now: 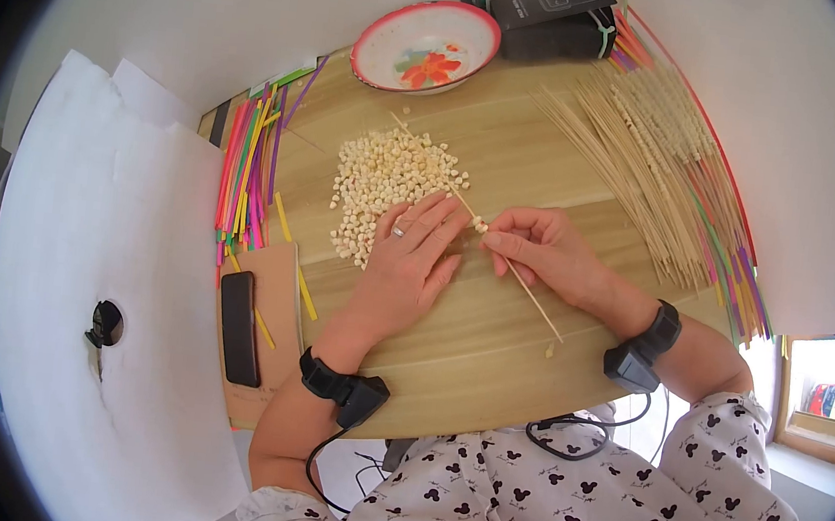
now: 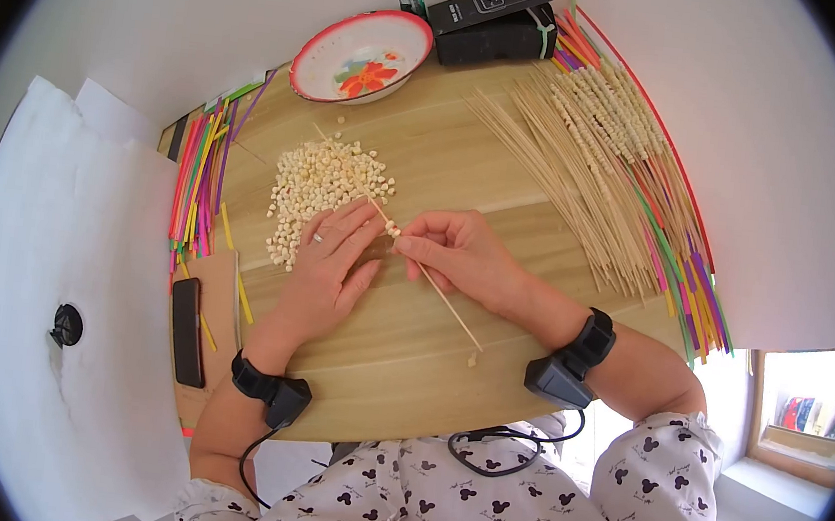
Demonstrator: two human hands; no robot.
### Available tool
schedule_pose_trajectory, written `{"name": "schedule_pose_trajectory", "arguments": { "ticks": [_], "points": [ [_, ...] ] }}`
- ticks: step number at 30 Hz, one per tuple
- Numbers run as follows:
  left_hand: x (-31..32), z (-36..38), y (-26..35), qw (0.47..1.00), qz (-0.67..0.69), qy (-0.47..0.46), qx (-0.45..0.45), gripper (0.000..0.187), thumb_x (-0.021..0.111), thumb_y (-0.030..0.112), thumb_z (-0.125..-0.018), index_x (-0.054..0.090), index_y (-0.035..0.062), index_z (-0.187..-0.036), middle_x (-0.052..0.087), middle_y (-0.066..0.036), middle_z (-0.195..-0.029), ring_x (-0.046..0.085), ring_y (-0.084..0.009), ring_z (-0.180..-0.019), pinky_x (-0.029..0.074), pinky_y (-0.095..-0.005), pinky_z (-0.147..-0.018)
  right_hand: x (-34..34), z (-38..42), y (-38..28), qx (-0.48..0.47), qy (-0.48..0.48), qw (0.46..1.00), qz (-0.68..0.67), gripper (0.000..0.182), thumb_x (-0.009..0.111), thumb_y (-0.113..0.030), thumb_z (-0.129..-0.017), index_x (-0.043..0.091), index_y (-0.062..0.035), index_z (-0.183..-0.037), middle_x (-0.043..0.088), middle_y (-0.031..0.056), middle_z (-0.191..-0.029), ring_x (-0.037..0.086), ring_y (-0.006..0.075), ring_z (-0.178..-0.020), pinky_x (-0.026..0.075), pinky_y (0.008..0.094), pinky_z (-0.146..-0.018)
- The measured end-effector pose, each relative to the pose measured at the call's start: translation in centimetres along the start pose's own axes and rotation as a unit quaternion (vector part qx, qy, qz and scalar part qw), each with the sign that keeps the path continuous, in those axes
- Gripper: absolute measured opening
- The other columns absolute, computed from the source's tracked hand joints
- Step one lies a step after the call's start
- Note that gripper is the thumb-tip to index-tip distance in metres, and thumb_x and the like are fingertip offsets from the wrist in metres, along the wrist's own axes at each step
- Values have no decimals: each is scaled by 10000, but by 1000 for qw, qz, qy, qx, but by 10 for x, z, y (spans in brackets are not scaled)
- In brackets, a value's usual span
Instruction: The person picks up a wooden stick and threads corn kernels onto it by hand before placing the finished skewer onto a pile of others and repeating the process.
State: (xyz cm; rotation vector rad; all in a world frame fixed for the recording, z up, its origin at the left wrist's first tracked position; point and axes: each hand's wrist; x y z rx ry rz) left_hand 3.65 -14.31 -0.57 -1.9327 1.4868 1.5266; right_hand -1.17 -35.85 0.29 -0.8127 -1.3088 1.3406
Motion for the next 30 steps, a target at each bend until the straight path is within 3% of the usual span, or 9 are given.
{"name": "schedule_pose_trajectory", "arguments": {
  "ticks": [7, 12, 16, 22, 24, 28, 30],
  "points": [
    [9, 1, -8, 999, -33, -12, 18, 333, 635, 79, -830, 583, 37, -1156, 555, -104, -1236, 475, -258, -1248, 337, -435, -1044, 0, -1, 2, 3, 6, 1000, -8, 144, 599, -178, -945, 636, -45, -902, 612, 0, -666, 427, 11, -466, 298, 176, -416],
    [0, 12, -41, 993, -107, 31, 34, 189, 641, 5, -785, 568, 39, -956, 567, -88, -1037, 543, -262, -1096, 402, -404, -957, 3, 3, 4, 3, -5, 1000, -6, 143, 603, -176, -942, 633, -44, -896, 616, 1, -667, 426, 11, -462, 299, 176, -416],
    [-17, 5, -58, 986, -154, 47, 32, 163, 631, 3, -792, 556, 35, -933, 561, -96, -1015, 548, -278, -1059, 419, -408, -918, 1, 3, 5, 11, -10, 1000, -12, 142, 603, -170, -945, 624, -30, -935, 617, 6, -677, 428, 7, -469, 301, 163, -423],
    [-29, -34, -74, 992, -35, 105, -53, 117, 589, 21, -834, 542, 14, -941, 560, -147, -982, 552, -337, -968, 434, -438, -827, -3, 0, 3, 3, -10, 1000, -27, 132, 603, -165, -944, 623, -35, -937, 619, 4, -678, 427, 7, -466, 292, 163, -416],
    [-30, -50, -77, 985, -19, 91, -143, 132, 602, 102, -866, 562, 7, -949, 576, -173, -997, 559, -361, -967, 450, -437, -816, -3, -1, 4, 3, -10, 999, -32, 130, 603, -165, -944, 623, -36, -938, 619, 3, -679, 426, 6, -466, 290, 164, -415],
    [-15, -72, -88, 981, -113, 85, -136, 217, 617, 212, -884, 584, 10, -954, 587, -184, -1002, 570, -367, -961, 464, -444, -801, -2, 0, 3, 1, -10, 999, -34, 127, 605, -165, -942, 623, -39, -941, 621, 4, -683, 426, 7, -464, 289, 165, -413],
    [-4, -75, -84, 975, -151, 17, -162, 290, 634, 290, -879, 587, 27, -992, 583, -191, -1041, 584, -361, -931, 468, -458, -786, 1, 3, 5, 3, -2, 999, -41, 123, 612, -159, -937, 628, -38, -921, 618, 9, -668, 419, 12, -447, 280, 175, -396]
  ]
}}
Point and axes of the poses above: each hand's wrist, its own z-axis away from the middle knuckle, its own x-axis out of the palm, y = z × x
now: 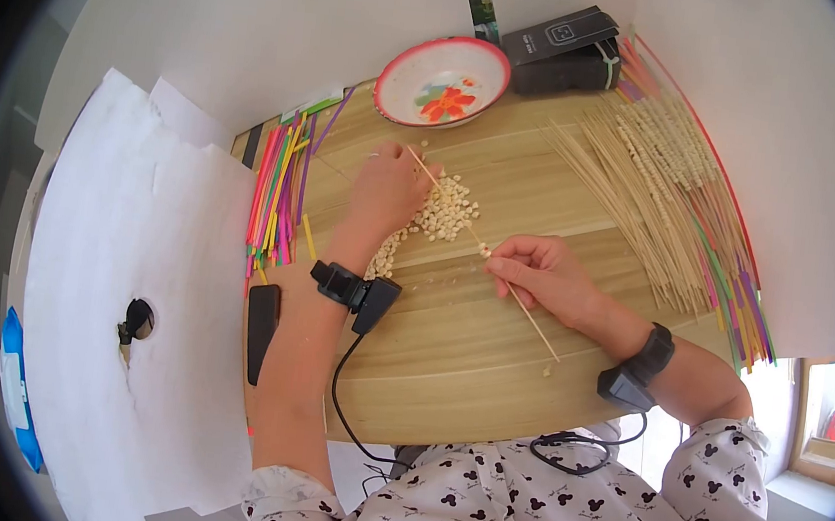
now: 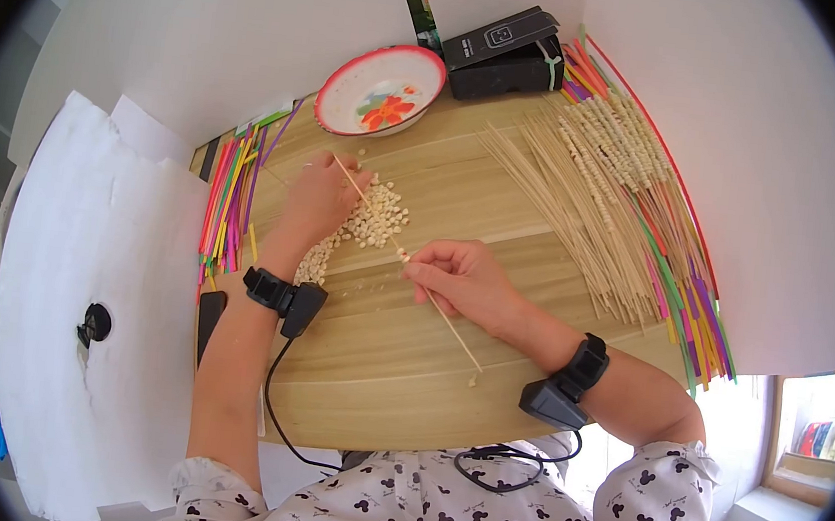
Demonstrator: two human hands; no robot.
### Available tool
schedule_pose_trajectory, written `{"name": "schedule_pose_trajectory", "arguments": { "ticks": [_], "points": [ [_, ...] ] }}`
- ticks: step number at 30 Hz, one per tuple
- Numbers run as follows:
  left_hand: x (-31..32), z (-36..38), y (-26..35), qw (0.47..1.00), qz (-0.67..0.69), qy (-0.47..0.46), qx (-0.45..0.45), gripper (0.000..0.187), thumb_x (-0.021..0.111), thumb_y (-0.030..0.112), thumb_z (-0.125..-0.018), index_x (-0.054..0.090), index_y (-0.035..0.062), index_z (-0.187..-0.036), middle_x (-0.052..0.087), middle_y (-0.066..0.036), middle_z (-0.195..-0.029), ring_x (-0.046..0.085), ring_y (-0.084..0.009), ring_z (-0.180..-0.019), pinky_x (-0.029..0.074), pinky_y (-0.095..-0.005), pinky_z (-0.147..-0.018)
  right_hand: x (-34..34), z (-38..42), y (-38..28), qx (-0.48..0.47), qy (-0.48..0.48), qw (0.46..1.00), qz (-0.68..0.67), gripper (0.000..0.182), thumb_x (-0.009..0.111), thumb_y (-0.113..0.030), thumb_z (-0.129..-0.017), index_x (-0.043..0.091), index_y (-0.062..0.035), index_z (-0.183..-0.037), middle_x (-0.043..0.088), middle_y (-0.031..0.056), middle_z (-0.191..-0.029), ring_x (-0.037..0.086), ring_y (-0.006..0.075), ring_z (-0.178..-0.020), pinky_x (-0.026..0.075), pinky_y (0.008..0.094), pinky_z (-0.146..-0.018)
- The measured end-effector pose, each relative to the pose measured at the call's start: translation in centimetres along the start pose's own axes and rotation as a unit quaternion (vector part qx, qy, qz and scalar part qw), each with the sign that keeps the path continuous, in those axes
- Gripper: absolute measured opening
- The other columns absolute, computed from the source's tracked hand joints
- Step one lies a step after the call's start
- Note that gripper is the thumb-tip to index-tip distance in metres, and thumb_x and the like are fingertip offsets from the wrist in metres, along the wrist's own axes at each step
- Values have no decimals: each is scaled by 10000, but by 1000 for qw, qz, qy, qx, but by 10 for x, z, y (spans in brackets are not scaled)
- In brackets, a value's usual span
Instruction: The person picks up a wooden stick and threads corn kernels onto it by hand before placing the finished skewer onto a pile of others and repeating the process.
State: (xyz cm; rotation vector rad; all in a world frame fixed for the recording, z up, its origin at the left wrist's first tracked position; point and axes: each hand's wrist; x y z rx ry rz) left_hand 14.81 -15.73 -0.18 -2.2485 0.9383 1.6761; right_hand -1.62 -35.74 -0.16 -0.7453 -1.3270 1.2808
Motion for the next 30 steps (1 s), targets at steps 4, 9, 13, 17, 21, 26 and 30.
{"name": "schedule_pose_trajectory", "arguments": {
  "ticks": [4, 9, 13, 17, 21, 26, 30],
  "points": [
    [7, -5, 13, 998, -38, -38, 26, 307, 656, 318, -859, 593, 49, -994, 579, -181, -1012, 582, -371, -904, 473, -466, -755, -1, -2, 3, -4, 3, 1000, -12, 126, 616, -157, -933, 633, -37, -899, 616, 12, -653, 414, 15, -429, 274, 184, -380],
    [14, -5, 18, 989, 81, -71, 104, 203, 615, 232, -885, 541, 65, -972, 544, -163, -917, 570, -387, -870, 473, -453, -709, -1, -3, 3, -6, -2, 1000, -6, 135, 611, -169, -937, 635, -42, -900, 617, 8, -655, 418, 13, -433, 277, 182, -382],
    [10, -8, 14, 984, 34, -101, 142, 167, 592, 189, -895, 517, 58, -965, 538, -154, -913, 568, -379, -858, 469, -450, -702, -4, -7, 3, -17, -6, 1000, 1, 136, 612, -175, -938, 640, -47, -904, 618, 7, -657, 420, 14, -437, 279, 181, -385],
    [-10, 14, 12, 982, 88, -89, 141, 148, 603, 150, -881, 531, 57, -970, 542, -141, -916, 578, -357, -850, 474, -434, -707, -5, -7, 2, -20, -7, 1000, 3, 136, 615, -176, -936, 642, -46, -906, 619, 10, -658, 419, 15, -437, 278, 182, -385],
    [-21, 53, 19, 971, 130, -133, 150, 129, 607, 114, -869, 548, 61, -971, 552, -128, -938, 590, -341, -846, 484, -412, -708, -1, -3, 5, -12, -5, 1000, 0, 132, 616, -167, -933, 641, -40, -908, 620, 14, -660, 416, 16, -437, 276, 183, -388],
    [-22, 89, 32, 975, 113, -117, 153, 136, 622, 104, -854, 562, 60, -968, 557, -114, -961, 587, -321, -879, 490, -401, -720, 0, -3, 4, -8, -4, 1000, 15, 126, 614, -160, -933, 641, -38, -908, 619, 15, -659, 415, 16, -440, 279, 185, -390],
    [-33, 92, 28, 971, 145, -75, 175, 160, 629, 77, -839, 582, 58, -991, 573, -104, -1008, 569, -300, -943, 480, -392, -779, -1, -7, 1, -16, -5, 999, 27, 129, 615, -162, -933, 642, -39, -906, 618, 12, -657, 418, 15, -443, 283, 181, -392]
  ]
}}
Point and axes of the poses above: each hand's wrist, its own z-axis away from the middle knuckle, its own x-axis out of the palm, y = z × x
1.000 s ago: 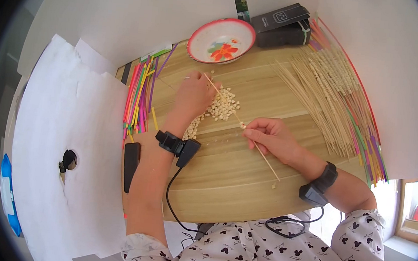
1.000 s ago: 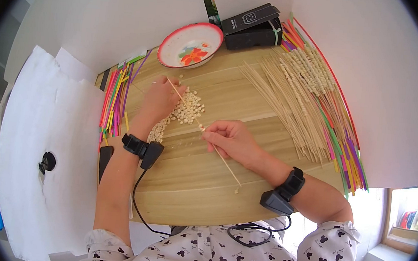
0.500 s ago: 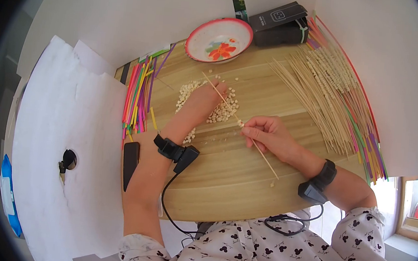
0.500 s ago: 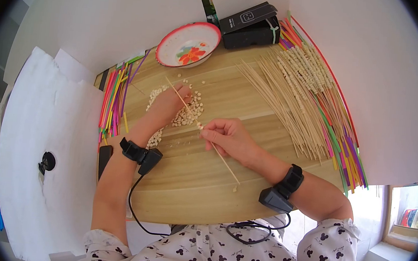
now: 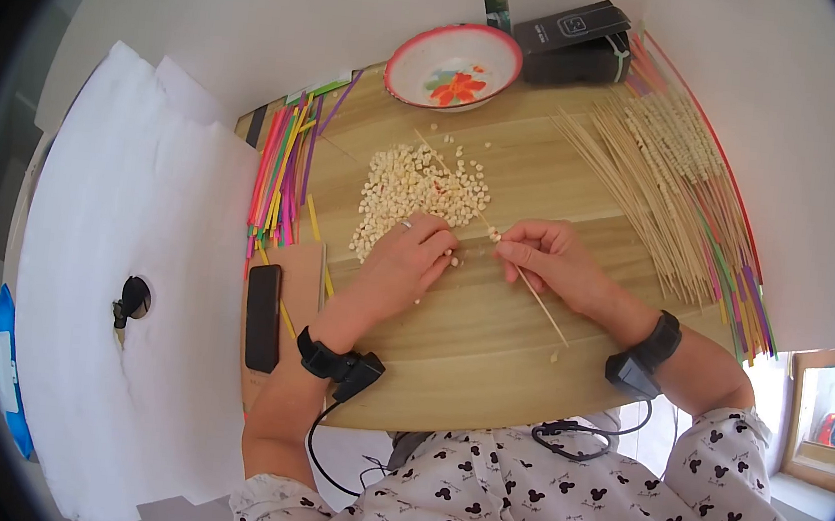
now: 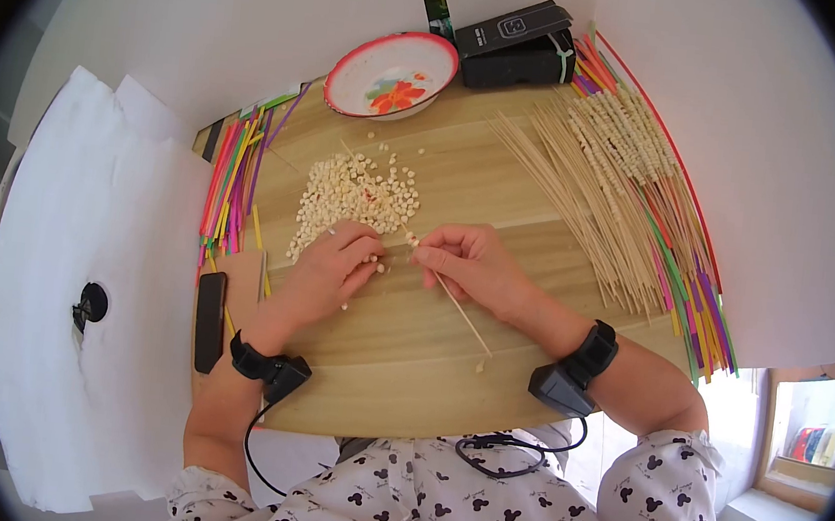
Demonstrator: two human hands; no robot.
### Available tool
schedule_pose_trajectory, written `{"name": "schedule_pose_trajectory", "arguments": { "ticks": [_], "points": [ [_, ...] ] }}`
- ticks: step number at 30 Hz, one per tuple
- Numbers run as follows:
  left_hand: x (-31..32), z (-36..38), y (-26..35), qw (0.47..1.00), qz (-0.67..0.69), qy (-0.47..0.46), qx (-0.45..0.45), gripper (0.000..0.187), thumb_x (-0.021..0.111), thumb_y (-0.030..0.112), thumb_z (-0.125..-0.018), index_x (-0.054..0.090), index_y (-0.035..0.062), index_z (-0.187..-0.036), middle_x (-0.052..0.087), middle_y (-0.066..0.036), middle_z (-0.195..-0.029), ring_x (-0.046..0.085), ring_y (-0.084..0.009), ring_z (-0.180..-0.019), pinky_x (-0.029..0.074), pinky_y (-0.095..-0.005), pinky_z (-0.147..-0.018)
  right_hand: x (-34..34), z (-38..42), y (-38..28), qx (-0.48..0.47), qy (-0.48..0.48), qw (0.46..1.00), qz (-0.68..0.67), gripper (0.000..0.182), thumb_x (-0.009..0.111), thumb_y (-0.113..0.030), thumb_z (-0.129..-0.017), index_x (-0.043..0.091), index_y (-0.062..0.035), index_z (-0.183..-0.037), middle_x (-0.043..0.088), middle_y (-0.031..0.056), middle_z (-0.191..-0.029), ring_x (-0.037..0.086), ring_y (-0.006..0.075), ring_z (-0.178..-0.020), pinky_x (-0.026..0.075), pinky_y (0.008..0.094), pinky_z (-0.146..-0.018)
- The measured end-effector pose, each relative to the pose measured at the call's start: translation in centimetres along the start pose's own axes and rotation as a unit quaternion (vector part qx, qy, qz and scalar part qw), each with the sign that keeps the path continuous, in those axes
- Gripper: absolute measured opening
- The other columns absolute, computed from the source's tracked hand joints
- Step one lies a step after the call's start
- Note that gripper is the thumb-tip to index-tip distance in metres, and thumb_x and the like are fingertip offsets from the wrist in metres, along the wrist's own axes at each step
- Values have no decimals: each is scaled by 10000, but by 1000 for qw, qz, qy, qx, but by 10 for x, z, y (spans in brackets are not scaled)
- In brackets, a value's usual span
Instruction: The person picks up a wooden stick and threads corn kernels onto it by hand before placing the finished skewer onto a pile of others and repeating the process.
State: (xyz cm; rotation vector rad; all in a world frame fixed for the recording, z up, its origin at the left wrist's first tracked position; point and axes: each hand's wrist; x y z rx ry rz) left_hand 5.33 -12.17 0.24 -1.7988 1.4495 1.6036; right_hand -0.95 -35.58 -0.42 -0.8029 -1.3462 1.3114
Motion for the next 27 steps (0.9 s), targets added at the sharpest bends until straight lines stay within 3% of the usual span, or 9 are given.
{"name": "schedule_pose_trajectory", "arguments": {
  "ticks": [4, 12, 18, 22, 24, 27],
  "points": [
    [-10, 5, -6, 1000, -12, 0, 9, 179, 613, 54, -841, 599, 61, -1019, 592, -103, -1014, 561, -291, -973, 470, -383, -816, 1, 1, -1, -10, 2, 1000, 16, 139, 615, -166, -934, 642, -34, -903, 618, 10, -654, 425, 13, -443, 289, 175, -394],
    [-25, 13, -23, 983, 91, 106, -120, 113, 590, 46, -893, 622, 19, -998, 649, -101, -916, 618, -233, -855, 475, -304, -765, 2, 1, -2, 6, -4, 1000, 28, 143, 616, -170, -934, 642, -32, -908, 621, 14, -654, 423, 9, -441, 288, 172, -398],
    [-32, 25, -22, 968, 107, 68, -219, 115, 650, 70, -854, 651, 41, -966, 639, -71, -846, 595, -185, -802, 463, -295, -753, 4, 3, -5, 20, -6, 999, 42, 141, 611, -167, -938, 639, -30, -920, 619, 12, -660, 421, 6, -453, 287, 168, -408],
    [-25, 24, -22, 983, 99, 38, -153, 142, 645, 47, -816, 645, 63, -957, 630, -57, -846, 584, -213, -780, 427, -324, -758, 4, 4, -8, 35, -7, 998, 48, 132, 606, -163, -942, 635, -35, -936, 617, 5, -674, 427, 3, -478, 296, 162, -423],
    [-11, 23, -21, 991, 79, 80, -68, 163, 662, 58, -802, 654, 70, -965, 596, -49, -869, 564, -226, -847, 397, -342, -810, 4, 3, -7, 37, -7, 998, 48, 130, 606, -166, -942, 635, -40, -936, 617, 1, -676, 430, 2, -483, 301, 161, -428],
    [0, 19, -8, 994, 38, 81, -62, 165, 676, 74, -808, 670, 83, -972, 576, -45, -919, 543, -233, -880, 388, -347, -829, 4, 3, -8, 39, -8, 998, 51, 125, 607, -168, -942, 635, -47, -935, 616, -5, -677, 434, 1, -491, 310, 159, -436]
  ]
}}
Point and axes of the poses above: each hand's wrist, its own z-axis away from the middle knuckle, its own x-axis out of the palm, y = z × x
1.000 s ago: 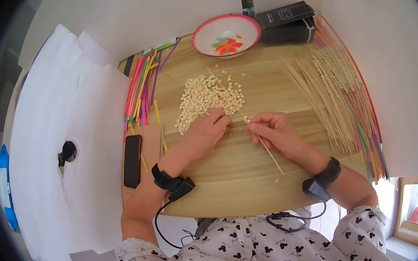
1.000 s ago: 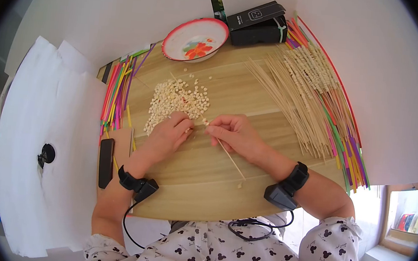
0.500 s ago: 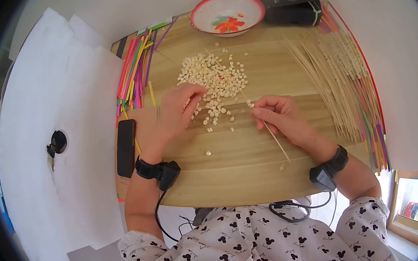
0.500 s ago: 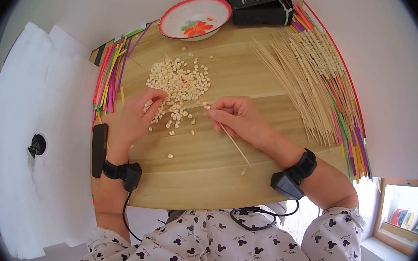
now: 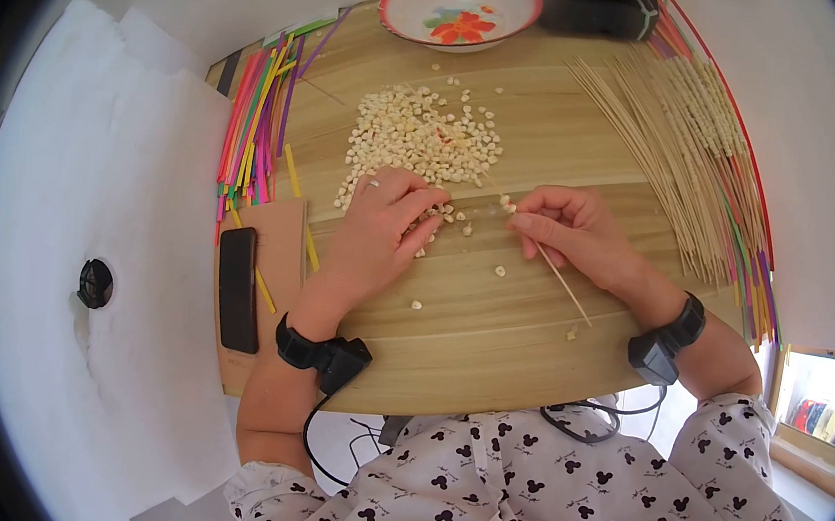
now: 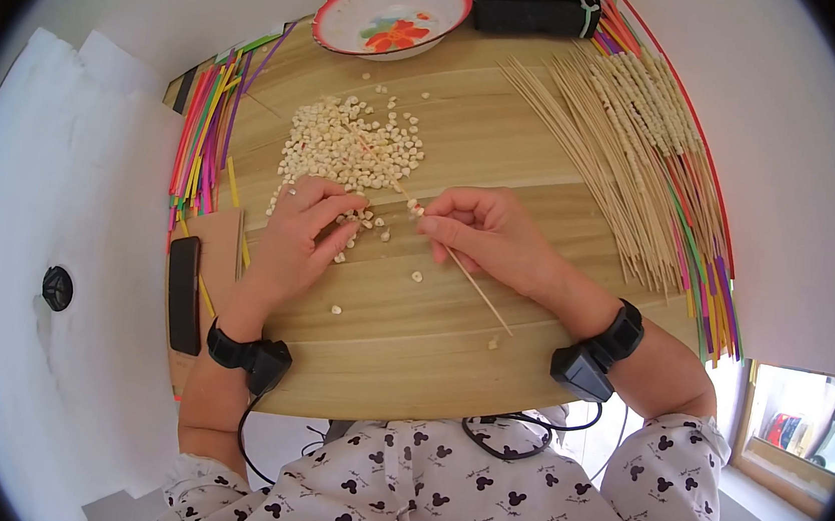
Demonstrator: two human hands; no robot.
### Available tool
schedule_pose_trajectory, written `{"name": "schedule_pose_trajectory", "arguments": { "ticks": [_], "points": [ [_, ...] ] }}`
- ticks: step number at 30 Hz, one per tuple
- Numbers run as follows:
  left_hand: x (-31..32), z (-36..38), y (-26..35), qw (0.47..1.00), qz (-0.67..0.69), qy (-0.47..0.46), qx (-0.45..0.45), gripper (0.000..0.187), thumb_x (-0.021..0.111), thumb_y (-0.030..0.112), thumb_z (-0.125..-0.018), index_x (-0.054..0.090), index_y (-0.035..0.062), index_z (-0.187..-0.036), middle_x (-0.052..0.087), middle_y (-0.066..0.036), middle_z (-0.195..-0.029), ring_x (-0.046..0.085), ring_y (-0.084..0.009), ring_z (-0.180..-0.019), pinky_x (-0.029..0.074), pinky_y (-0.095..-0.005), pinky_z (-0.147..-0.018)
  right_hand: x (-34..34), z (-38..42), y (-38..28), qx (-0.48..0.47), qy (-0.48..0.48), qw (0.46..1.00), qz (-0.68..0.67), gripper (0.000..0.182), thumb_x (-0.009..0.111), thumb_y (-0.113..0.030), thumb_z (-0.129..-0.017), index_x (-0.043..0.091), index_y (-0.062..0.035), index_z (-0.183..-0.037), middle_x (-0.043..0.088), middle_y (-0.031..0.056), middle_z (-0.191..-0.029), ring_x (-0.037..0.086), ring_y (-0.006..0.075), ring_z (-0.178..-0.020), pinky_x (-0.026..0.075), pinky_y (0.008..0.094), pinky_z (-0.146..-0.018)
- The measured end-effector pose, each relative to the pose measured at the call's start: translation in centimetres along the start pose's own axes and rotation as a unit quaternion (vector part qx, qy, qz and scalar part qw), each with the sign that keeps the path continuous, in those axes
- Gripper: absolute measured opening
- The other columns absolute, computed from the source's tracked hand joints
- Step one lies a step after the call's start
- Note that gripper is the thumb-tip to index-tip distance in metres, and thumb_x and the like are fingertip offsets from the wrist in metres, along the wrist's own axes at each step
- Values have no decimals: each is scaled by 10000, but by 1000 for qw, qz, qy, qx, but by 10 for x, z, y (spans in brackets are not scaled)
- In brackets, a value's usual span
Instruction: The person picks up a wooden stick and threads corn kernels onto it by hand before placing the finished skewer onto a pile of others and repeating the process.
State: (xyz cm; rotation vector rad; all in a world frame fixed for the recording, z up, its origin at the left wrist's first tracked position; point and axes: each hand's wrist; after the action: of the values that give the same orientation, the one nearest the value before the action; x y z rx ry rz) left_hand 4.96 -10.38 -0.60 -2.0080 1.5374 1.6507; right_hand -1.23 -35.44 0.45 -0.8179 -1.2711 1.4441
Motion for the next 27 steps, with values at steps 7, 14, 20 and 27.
{"name": "schedule_pose_trajectory", "arguments": {
  "ticks": [7, 14, 20, 27],
  "points": [
    [6, 0, 1, 999, -34, -8, 40, 168, 682, 55, -789, 675, 89, -953, 554, -48, -919, 539, -225, -891, 369, -358, -801, 0, 1, 0, 0, -8, 1000, -4, 133, 601, -178, -948, 633, -48, -939, 618, -7, -680, 435, 1, -491, 315, 161, -437],
    [1, -3, 5, 999, -6, -16, 29, 155, 703, 72, -771, 659, 83, -919, 554, -53, -914, 536, -235, -902, 377, -359, -809, -2, 0, 2, 1, -11, 1000, -7, 134, 600, -177, -950, 632, -47, -940, 612, -10, -673, 437, 0, -491, 313, 159, -435],
    [5, -1, 2, 999, -21, -17, 32, 141, 716, 78, -763, 636, 64, -879, 555, -60, -904, 527, -250, -904, 390, -370, -800, -2, 0, 4, -4, -16, 1000, -7, 138, 602, -176, -949, 632, -42, -944, 613, -8, -676, 440, 1, -495, 327, 157, -445],
    [5, 1, -6, 997, 56, -10, -44, 122, 702, 28, -784, 609, 45, -861, 568, -37, -850, 558, -189, -818, 451, -283, -685, -1, 0, 1, -1, -20, 1000, 6, 144, 603, -178, -949, 632, -37, -955, 614, -5, -677, 444, 1, -503, 336, 157, -453]
  ]
}}
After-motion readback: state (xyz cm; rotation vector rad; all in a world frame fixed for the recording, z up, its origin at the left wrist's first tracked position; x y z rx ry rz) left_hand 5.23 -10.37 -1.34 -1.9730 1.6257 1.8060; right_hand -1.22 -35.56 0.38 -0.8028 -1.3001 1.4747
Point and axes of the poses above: each hand's wrist, its own z-axis away from the middle knuckle, its own x-axis out of the palm, y = z × x
